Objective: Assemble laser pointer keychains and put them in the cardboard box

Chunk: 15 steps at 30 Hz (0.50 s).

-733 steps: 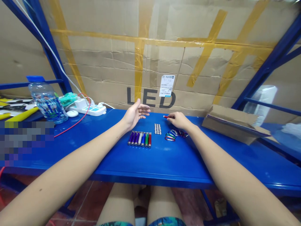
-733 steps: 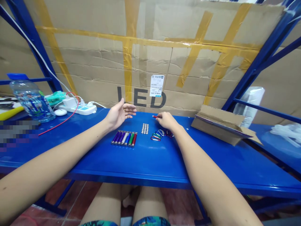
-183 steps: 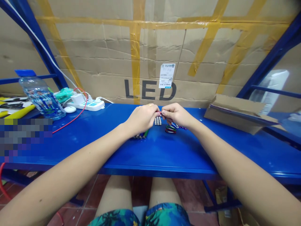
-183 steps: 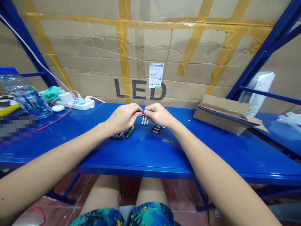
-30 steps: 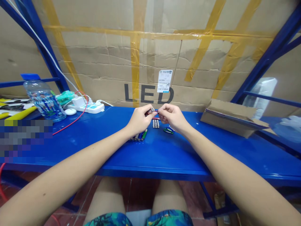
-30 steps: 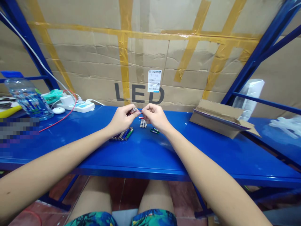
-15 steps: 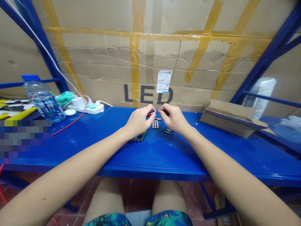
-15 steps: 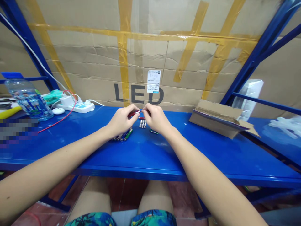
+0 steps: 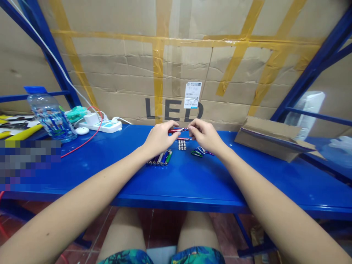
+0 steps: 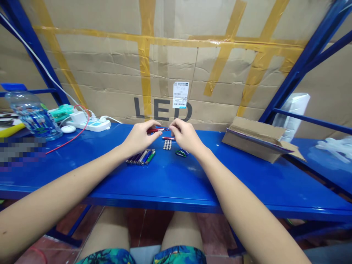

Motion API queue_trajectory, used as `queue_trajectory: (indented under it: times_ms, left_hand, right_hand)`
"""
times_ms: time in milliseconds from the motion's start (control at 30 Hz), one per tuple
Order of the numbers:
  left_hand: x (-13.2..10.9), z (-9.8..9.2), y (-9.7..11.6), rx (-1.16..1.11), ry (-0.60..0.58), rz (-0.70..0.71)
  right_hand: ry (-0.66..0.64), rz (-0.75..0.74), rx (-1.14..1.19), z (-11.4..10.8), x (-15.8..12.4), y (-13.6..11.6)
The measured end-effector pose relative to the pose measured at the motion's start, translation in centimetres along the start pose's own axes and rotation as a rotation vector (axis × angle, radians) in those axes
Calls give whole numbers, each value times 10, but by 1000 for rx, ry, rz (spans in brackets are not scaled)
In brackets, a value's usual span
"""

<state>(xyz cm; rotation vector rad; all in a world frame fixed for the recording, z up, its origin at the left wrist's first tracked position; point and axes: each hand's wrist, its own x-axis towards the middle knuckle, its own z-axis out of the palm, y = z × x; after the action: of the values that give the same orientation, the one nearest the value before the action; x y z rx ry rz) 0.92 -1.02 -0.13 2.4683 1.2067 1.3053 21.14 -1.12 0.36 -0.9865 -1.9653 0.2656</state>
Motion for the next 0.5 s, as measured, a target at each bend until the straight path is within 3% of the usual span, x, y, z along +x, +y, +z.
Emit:
queue_trajectory:
  times_ms: [133,233,367,500]
  left_hand:
    - [4,-5,-9,-187,13,-37]
    - [6,-8,-13,-238,-8,-51]
    - [5,-9,-12,-205,-31,-21]
    - [3,-9,-10,-182,-54,15]
  right_hand:
    - [-71,190,262,-3,3,9]
    - [-121,247,373,-4,4,11]
    - [-119,252,379,-2,3,11]
    - [-73,147,243,0,2,11]
